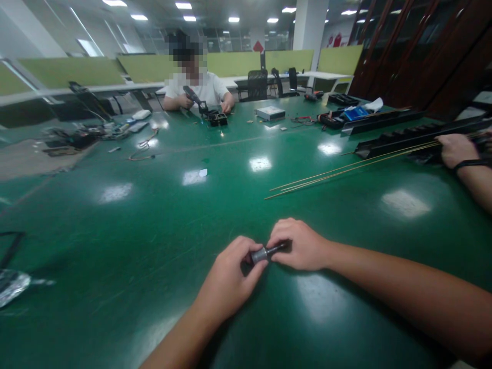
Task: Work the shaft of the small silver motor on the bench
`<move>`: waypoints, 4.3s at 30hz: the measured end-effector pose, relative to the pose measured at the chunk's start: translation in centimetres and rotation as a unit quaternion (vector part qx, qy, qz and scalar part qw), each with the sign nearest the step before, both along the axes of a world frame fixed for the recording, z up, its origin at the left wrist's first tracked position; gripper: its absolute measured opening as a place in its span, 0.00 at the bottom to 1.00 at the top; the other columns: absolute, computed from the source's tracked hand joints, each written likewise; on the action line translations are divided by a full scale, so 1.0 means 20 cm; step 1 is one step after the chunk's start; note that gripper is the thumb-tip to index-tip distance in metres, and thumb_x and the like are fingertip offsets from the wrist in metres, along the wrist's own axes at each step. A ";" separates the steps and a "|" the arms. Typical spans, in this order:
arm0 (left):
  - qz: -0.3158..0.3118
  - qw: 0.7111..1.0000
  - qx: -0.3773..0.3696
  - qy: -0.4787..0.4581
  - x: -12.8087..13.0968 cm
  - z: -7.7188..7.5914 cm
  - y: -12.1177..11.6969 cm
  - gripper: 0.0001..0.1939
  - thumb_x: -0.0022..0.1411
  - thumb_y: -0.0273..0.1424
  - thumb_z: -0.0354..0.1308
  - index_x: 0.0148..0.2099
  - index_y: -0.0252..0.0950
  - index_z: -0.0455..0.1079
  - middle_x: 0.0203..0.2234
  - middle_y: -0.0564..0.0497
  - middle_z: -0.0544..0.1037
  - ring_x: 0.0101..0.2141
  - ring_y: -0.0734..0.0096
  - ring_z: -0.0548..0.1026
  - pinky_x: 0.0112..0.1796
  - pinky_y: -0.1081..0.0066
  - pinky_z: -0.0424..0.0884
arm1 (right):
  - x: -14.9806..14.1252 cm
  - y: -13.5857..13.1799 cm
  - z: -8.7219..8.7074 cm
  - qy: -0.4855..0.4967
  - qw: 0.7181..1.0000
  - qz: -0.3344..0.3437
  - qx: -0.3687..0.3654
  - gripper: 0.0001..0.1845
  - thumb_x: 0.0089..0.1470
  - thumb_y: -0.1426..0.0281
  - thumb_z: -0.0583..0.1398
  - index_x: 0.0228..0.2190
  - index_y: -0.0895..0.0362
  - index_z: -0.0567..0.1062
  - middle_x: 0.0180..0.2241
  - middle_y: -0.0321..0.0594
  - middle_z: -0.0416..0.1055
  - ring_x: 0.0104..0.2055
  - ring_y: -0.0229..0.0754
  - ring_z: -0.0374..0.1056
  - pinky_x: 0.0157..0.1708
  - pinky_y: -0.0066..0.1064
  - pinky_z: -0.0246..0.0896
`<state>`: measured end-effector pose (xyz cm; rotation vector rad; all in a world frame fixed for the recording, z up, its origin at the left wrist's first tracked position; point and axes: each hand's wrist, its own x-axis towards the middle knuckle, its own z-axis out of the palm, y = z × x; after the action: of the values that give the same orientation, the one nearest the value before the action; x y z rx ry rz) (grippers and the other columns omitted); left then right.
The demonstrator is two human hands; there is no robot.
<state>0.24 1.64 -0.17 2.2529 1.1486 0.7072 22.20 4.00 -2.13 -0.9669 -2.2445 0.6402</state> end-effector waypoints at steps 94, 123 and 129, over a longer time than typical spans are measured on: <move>0.008 0.998 -0.027 0.056 -0.02 -0.03 0.04 0.07 0.63 0.31 0.58 0.44 0.39 0.69 0.34 0.52 0.72 0.33 0.67 0.71 0.34 0.69 0.66 | 0.00 0.02 -0.01 -0.001 1.000 -0.001 -0.007 0.05 0.50 0.70 0.67 0.33 0.57 0.80 0.32 0.38 0.77 0.37 0.41 0.70 0.41 0.33 0.58; 0.009 0.998 -0.030 0.061 -0.01 -0.01 0.03 0.07 0.63 0.32 0.58 0.44 0.38 0.70 0.32 0.52 0.72 0.32 0.67 0.70 0.34 0.69 0.66 | 0.12 0.05 0.04 -0.035 0.999 -0.002 -0.036 0.04 0.46 0.71 0.68 0.28 0.57 0.79 0.26 0.35 0.74 0.30 0.37 0.69 0.35 0.30 0.60; 0.014 0.998 -0.028 0.062 -0.01 -0.01 0.03 0.08 0.63 0.32 0.59 0.46 0.38 0.70 0.33 0.52 0.72 0.32 0.67 0.71 0.34 0.69 0.66 | 0.22 0.12 0.06 -0.042 0.988 0.035 -0.141 0.05 0.43 0.72 0.68 0.27 0.59 0.79 0.25 0.35 0.73 0.27 0.35 0.65 0.27 0.25 0.59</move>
<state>-0.01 2.20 -0.42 2.2639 1.2453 0.5462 26.59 6.37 -0.94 -1.0712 -2.3095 0.9870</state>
